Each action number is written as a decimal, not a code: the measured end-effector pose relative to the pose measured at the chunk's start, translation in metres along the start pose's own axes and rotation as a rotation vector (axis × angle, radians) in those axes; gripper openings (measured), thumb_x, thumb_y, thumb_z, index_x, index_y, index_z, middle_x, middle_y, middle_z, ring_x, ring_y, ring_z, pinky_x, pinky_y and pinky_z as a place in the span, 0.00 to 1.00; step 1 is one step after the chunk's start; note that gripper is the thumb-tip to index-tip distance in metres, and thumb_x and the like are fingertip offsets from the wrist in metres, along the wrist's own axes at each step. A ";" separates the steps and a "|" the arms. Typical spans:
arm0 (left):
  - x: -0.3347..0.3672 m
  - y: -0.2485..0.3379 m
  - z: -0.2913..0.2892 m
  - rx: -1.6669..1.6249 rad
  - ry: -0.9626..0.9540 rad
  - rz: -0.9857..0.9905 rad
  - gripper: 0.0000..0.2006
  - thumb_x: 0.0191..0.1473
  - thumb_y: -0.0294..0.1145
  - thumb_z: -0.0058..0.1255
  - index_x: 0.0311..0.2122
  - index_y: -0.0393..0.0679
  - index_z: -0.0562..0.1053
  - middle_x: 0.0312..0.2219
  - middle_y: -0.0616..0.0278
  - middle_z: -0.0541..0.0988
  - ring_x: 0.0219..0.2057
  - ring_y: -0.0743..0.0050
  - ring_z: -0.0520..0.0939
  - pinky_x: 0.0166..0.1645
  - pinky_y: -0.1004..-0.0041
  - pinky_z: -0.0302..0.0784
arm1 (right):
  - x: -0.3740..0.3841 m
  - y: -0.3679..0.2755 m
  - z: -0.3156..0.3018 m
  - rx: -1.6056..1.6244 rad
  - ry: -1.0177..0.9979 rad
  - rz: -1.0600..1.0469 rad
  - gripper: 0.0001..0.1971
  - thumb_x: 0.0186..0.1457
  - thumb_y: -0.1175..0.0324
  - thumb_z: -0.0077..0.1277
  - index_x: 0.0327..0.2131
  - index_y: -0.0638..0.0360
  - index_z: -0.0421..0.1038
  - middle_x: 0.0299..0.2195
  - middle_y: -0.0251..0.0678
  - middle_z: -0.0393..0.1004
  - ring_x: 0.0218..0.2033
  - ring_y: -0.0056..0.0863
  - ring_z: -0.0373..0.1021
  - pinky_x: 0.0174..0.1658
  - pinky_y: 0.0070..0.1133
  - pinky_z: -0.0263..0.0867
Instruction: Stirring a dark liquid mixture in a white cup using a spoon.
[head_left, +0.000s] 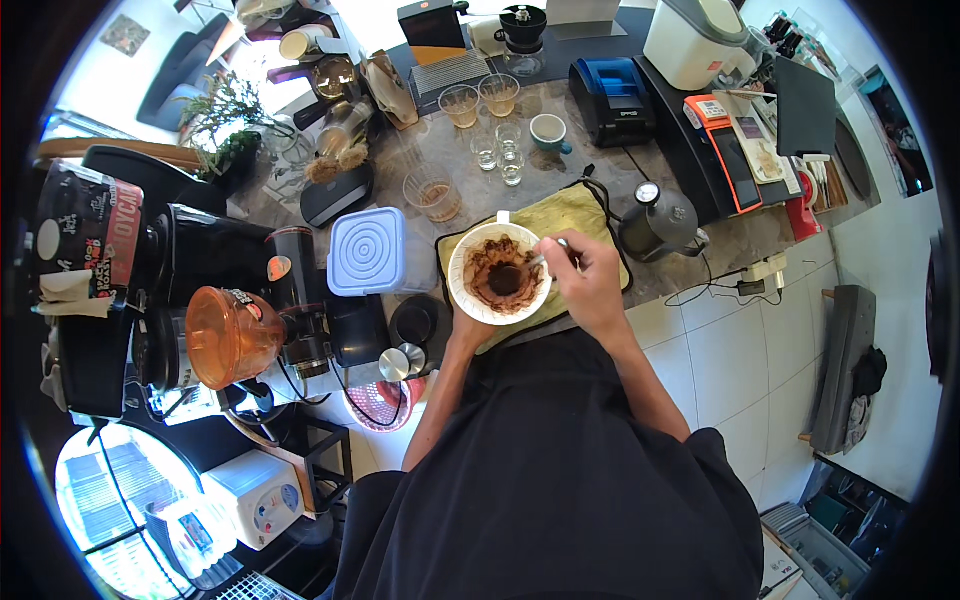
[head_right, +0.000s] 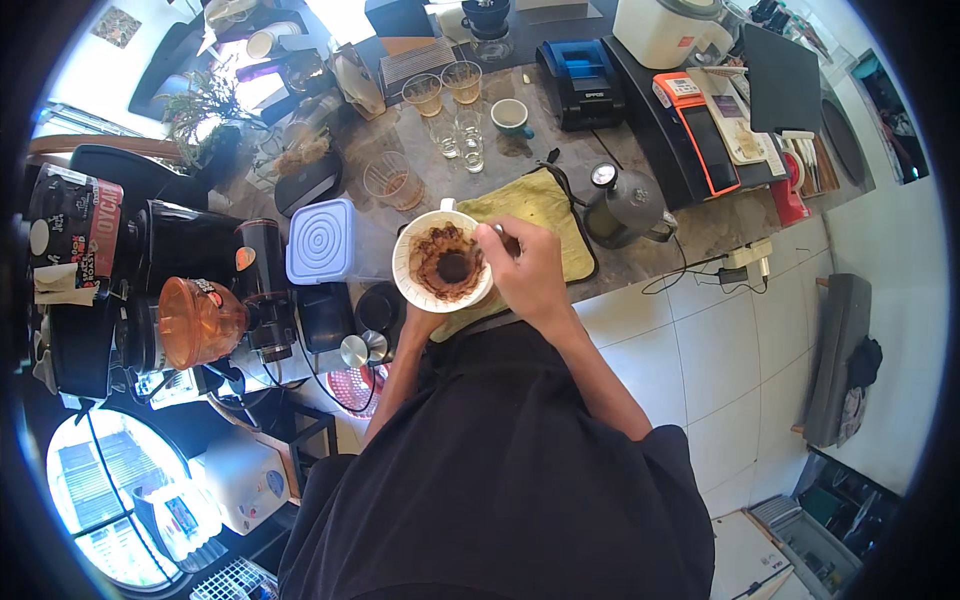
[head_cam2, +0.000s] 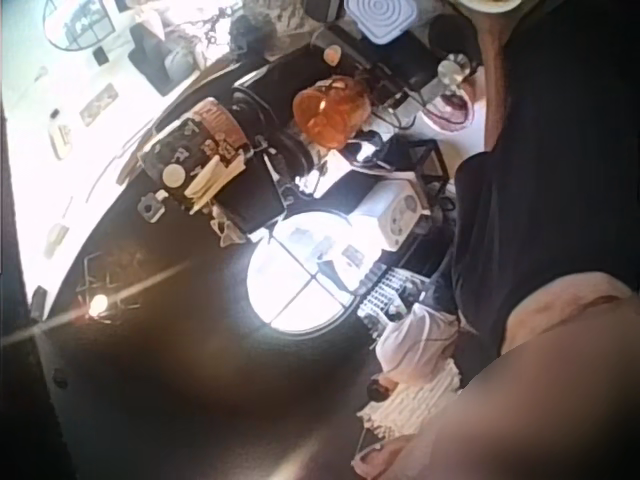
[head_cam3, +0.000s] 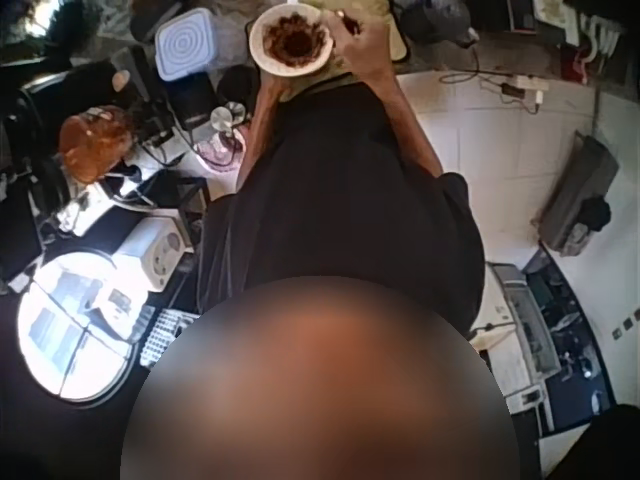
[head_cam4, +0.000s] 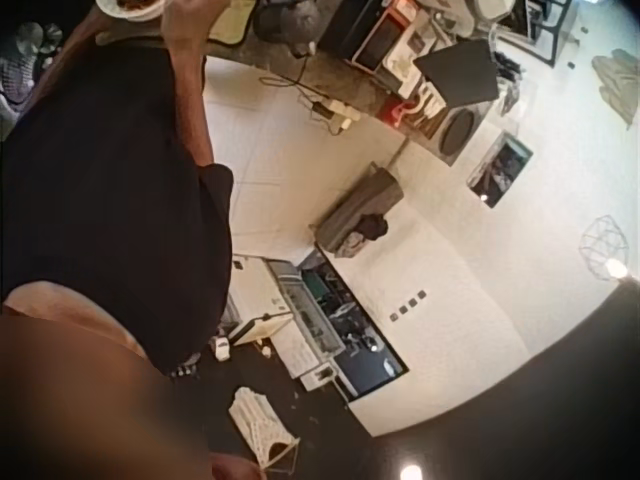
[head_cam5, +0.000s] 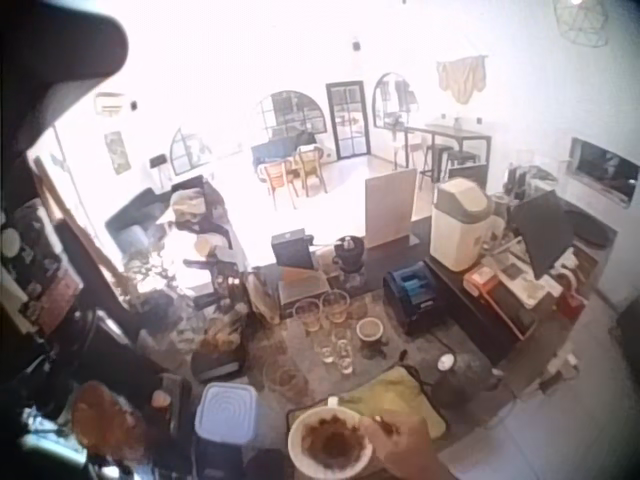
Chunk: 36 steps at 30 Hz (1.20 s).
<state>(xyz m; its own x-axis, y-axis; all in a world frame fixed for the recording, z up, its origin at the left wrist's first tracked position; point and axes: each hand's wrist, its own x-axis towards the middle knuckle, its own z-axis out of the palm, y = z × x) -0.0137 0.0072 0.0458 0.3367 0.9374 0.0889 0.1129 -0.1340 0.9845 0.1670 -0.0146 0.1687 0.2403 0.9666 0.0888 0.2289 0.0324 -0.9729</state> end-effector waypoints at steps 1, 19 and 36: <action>0.000 -0.003 -0.001 -0.023 -0.002 -0.001 0.36 0.41 0.24 0.68 0.57 0.38 0.65 0.51 0.56 0.75 0.51 0.66 0.76 0.58 0.68 0.71 | 0.002 -0.001 -0.003 0.087 -0.022 0.064 0.09 0.59 0.71 0.51 0.31 0.68 0.77 0.19 0.27 0.71 0.21 0.10 0.62 0.24 0.14 0.55; 0.020 0.044 -0.034 -0.036 -0.048 0.123 0.22 0.48 0.25 0.65 0.49 0.37 0.73 0.44 0.59 0.79 0.45 0.70 0.80 0.52 0.69 0.77 | 0.021 -0.072 -0.010 -0.134 -0.140 -0.348 0.12 0.56 0.66 0.53 0.30 0.69 0.75 0.17 0.39 0.70 0.18 0.20 0.61 0.24 0.23 0.58; 0.017 0.074 -0.031 -0.010 0.026 0.118 0.26 0.41 0.28 0.72 0.47 0.39 0.74 0.41 0.63 0.80 0.41 0.73 0.80 0.48 0.71 0.77 | 0.023 -0.076 -0.023 -0.004 -0.222 -0.207 0.13 0.56 0.65 0.52 0.30 0.69 0.76 0.18 0.43 0.73 0.18 0.26 0.66 0.26 0.24 0.62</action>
<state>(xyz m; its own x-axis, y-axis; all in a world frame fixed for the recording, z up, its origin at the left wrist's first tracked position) -0.0289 0.0233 0.1247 0.3227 0.9233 0.2082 0.0649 -0.2410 0.9683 0.1766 -0.0007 0.2491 -0.0240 0.9715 0.2358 0.2549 0.2340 -0.9382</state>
